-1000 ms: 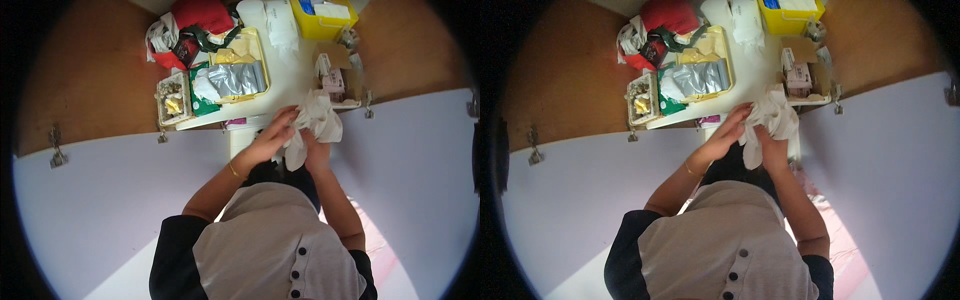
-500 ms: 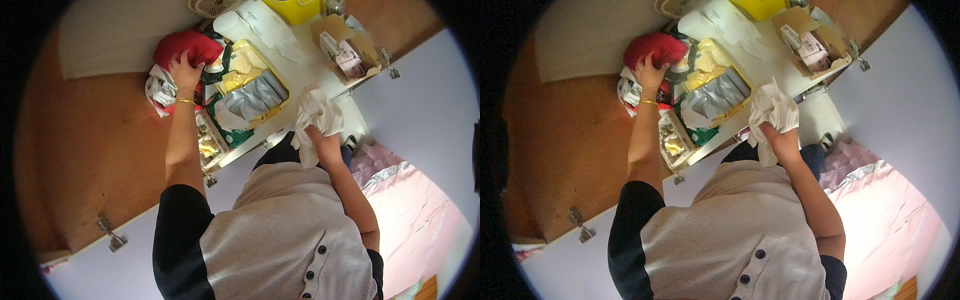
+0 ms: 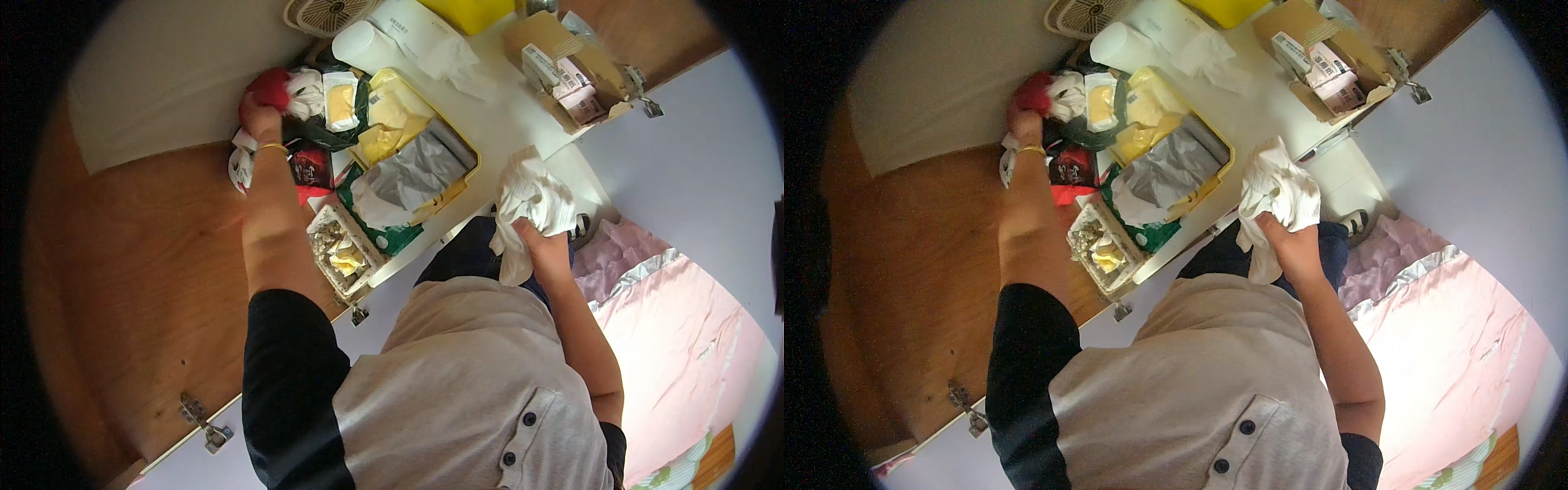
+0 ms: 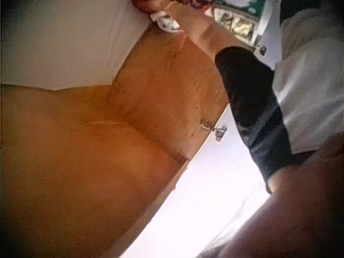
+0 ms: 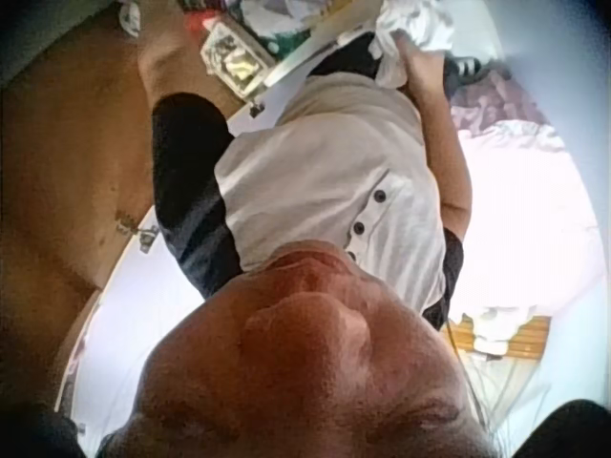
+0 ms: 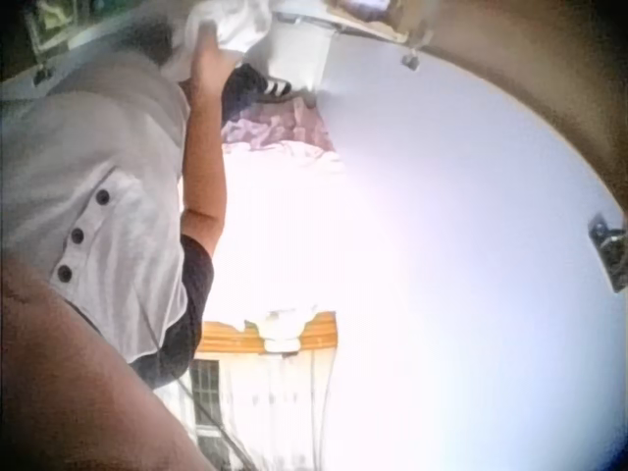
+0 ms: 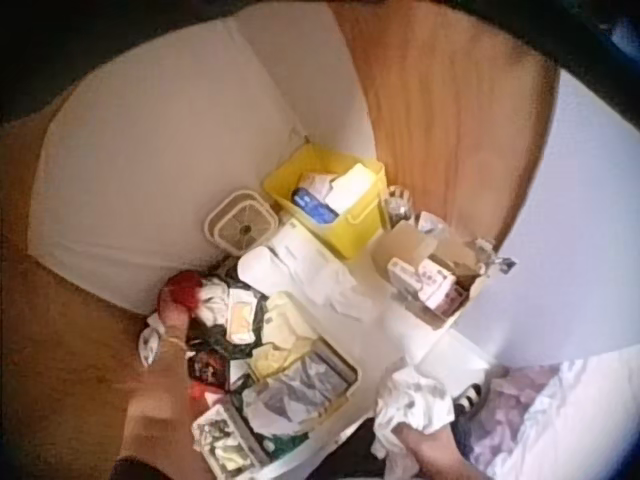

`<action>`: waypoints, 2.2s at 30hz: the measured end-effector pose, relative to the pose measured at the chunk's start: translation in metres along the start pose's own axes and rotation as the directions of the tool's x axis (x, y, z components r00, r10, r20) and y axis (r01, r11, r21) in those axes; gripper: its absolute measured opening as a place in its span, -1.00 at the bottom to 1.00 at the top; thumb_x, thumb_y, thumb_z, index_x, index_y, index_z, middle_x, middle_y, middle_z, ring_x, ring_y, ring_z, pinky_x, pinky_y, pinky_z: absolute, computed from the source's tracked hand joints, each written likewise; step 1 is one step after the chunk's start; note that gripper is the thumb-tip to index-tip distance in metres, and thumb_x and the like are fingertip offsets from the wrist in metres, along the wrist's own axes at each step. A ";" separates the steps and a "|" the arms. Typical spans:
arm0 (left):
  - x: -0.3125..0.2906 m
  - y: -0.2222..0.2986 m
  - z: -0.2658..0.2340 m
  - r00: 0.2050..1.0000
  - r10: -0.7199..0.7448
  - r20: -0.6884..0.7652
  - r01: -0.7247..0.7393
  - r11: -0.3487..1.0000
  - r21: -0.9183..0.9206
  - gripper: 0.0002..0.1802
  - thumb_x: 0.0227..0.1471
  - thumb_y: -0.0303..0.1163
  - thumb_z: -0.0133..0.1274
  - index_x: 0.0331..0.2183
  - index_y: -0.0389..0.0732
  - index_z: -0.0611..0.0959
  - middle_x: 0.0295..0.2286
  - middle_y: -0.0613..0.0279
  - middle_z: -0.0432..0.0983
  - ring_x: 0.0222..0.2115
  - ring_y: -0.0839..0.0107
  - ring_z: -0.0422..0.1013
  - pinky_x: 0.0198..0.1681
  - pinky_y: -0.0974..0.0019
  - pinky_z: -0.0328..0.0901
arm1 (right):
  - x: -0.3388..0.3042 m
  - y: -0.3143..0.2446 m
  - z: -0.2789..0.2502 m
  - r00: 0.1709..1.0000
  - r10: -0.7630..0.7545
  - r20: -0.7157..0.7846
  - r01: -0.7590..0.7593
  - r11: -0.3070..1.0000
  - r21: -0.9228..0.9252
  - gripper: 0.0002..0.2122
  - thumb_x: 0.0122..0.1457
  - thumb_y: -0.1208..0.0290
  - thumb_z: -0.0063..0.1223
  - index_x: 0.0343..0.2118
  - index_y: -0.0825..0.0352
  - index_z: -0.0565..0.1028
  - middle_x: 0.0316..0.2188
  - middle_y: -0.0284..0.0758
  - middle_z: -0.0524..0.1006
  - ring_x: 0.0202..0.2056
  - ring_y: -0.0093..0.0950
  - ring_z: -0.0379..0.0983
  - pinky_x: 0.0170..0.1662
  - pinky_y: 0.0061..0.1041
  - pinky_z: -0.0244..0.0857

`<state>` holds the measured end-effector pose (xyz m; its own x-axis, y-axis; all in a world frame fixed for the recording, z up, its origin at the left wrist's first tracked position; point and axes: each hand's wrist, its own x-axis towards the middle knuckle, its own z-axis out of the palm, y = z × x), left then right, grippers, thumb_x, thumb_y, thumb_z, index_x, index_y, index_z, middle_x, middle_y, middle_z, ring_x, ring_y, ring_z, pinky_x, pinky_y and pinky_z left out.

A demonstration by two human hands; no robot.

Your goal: The person sorts through a pile of clothes in a wardrobe, picking up and inspecting various garments. They then sit on the bed, open a box containing a camera, and examine the packaging before moving to a shelf to organize items.

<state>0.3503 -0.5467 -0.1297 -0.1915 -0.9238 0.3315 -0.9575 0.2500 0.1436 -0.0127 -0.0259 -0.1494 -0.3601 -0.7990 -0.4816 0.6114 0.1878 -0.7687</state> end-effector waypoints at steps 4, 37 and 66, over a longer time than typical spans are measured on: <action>0.000 0.015 -0.049 0.991 -0.087 -0.104 0.094 0.993 0.068 -0.50 -0.07 -0.34 0.06 -0.06 -0.27 0.39 -0.12 0.12 0.38 -0.20 0.39 0.36 -0.22 0.35 0.34 | 0.008 0.002 -0.002 1.000 0.029 -0.007 -0.030 0.998 -0.064 -0.51 0.01 0.56 0.07 0.04 0.35 0.24 -0.10 -0.31 0.38 -0.08 -0.45 0.32 -0.01 -0.45 0.21; 0.057 0.050 0.035 0.833 0.395 0.387 -0.497 0.842 0.211 -0.31 -0.13 -0.36 0.09 0.10 -0.10 0.30 0.10 0.01 0.16 0.08 0.02 0.15 0.13 0.16 0.07 | 0.043 0.024 0.031 0.981 0.124 0.151 -0.078 0.957 -0.279 -0.59 0.03 0.55 0.11 -0.02 0.34 0.30 -0.13 -0.33 0.40 -0.12 -0.50 0.33 -0.05 -0.51 0.23; -0.063 0.047 -0.012 0.939 -0.146 0.311 0.218 0.954 -0.209 -0.06 -0.37 -0.22 0.26 0.02 -0.42 0.21 -0.19 -0.13 0.46 -0.11 0.10 0.38 -0.04 0.27 0.25 | 0.061 0.031 0.053 0.960 0.205 0.190 -0.143 0.944 -0.296 -0.59 0.03 0.53 0.13 -0.02 0.34 0.32 -0.11 -0.33 0.41 -0.10 -0.49 0.33 -0.03 -0.50 0.22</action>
<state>0.3205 -0.4735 -0.1323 -0.1069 -0.9943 0.0002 -0.9097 0.0979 0.4035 0.0219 -0.0991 -0.1803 -0.0864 -0.8370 -0.5404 0.4202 0.4612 -0.7815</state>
